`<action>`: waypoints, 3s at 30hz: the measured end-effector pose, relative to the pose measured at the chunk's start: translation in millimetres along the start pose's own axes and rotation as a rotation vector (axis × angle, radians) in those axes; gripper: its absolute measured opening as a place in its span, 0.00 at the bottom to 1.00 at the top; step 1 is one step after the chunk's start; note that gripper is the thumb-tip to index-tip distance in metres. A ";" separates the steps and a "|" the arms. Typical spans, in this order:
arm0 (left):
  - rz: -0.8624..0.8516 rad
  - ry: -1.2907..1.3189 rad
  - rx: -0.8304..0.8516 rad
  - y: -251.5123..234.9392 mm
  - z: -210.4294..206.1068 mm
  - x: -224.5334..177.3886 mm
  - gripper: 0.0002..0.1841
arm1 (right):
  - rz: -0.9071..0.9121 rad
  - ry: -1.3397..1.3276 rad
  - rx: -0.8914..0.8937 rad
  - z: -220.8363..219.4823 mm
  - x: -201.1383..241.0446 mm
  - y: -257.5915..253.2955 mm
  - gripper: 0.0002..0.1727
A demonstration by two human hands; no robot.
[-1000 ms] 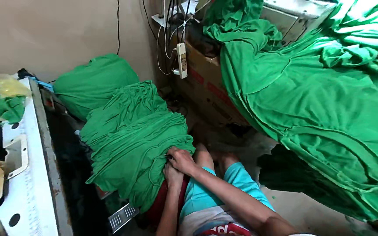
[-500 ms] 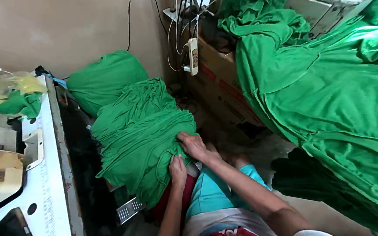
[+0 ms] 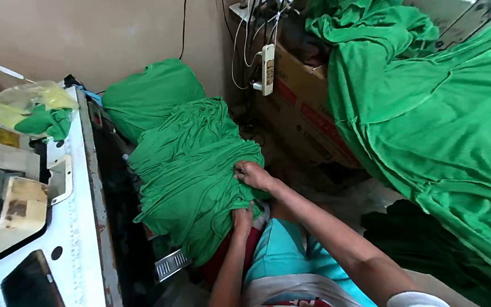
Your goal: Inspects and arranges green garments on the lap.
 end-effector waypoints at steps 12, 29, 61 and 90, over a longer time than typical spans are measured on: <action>-0.138 1.029 -0.261 45.9 63.7 2.0 0.09 | 0.166 0.158 -0.108 -8.2 28.6 -29.2 0.12; -0.131 1.038 -0.194 28.2 45.6 14.0 0.17 | -0.065 -0.181 -0.019 -27.7 -4.6 45.2 0.16; 0.220 1.096 -0.289 34.3 18.0 26.3 0.04 | -0.113 -0.037 0.040 -35.2 -36.6 64.4 0.14; 0.170 1.239 -0.202 37.8 3.2 12.1 0.06 | -0.172 -0.307 -0.226 -24.9 -51.8 95.1 0.15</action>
Point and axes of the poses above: each hand's wrist, its own y-axis away from the middle knuckle, its own z-axis out of the back of the hand, x = y × z, the point moved 6 cm from there along -y, towards the middle knuckle, and after that the axes turned 12 degrees about -z, right-handed, at the moved point
